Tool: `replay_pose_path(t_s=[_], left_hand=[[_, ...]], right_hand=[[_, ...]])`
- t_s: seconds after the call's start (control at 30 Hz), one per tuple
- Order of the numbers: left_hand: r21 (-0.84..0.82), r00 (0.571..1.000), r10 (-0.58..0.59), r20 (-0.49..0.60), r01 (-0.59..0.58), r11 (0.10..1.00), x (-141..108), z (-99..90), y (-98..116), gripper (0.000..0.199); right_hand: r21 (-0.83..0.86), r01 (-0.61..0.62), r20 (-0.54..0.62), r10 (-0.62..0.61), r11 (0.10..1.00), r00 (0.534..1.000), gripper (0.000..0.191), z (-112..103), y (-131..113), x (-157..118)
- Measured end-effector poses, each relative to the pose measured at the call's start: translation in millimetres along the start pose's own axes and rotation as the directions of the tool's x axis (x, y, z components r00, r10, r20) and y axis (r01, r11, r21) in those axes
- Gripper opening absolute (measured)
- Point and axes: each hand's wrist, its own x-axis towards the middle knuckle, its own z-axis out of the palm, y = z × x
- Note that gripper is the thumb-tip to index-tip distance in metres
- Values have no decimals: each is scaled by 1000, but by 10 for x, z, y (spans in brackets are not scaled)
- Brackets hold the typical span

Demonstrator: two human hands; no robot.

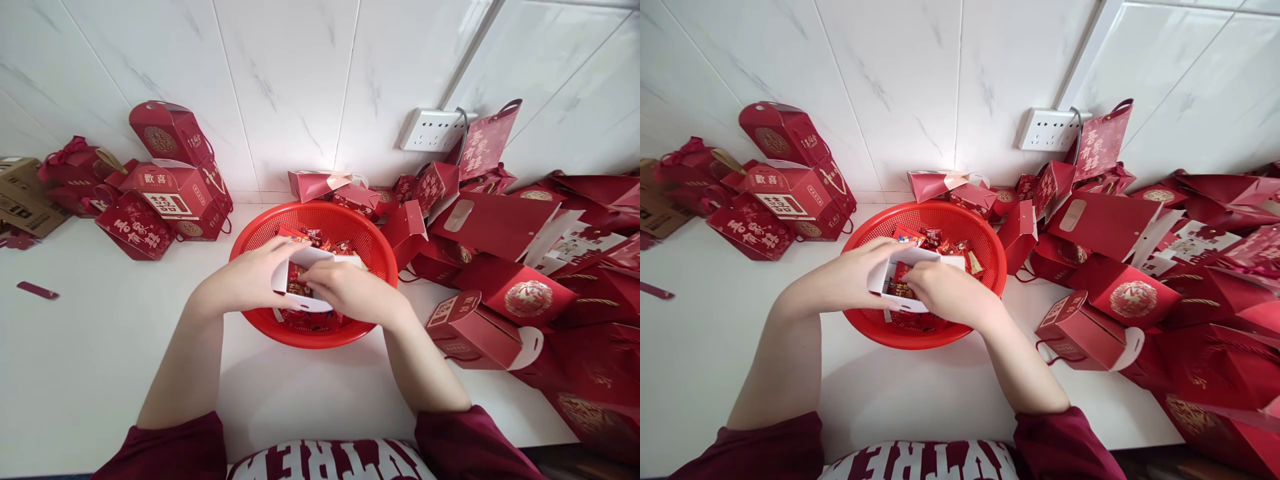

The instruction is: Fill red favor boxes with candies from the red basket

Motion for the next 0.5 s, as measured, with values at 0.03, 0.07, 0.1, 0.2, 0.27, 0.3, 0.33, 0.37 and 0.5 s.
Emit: replay_pose_path(t_s=[0.03, 0.07, 0.1, 0.2, 0.27, 0.3, 0.33, 0.37, 0.5], left_hand=[[7, 997, -43, -64, 43, 999, -20, -35, -9, 95], [10, 986, -96, -135, 98, 995, -43, -70, -22, 94], [11, 964, -159, -212, 165, 986, -67, -103, -40, 94], [-4, 837, -333, -434, 368, 930, -139, -185, -112, 92], [-39, 743, -406, -532, 458, 888, -180, -220, -157, 91], [-61, 712, -434, -553, 485, 873, -197, -232, -173, 91], [-82, 692, -459, -558, 504, 860, -210, -241, -183, 92], [-99, 679, -479, -556, 518, 850, -219, -247, -189, 93], [-120, 677, -498, -542, 524, 843, -224, -250, -177, 92]], right_hand=[[50, 37, -120, -30, 998, 992, 27, -84, 22, -52], [80, 60, -225, -41, 995, 973, 28, -161, 49, -107], [93, 65, -310, -33, 994, 950, 27, -225, 80, -162], [69, -44, -418, 69, 997, 906, 27, -329, 201, -283], [15, -163, -398, 155, 987, 904, 28, -344, 293, -292], [-19, -212, -358, 191, 977, 914, 28, -348, 337, -267], [-54, -245, -298, 219, 968, 929, 28, -356, 379, -220], [-88, -261, -219, 237, 961, 946, 29, -371, 417, -150], [-278, -244, 126, 288, 929, 949, 37, -478, 551, 304]])
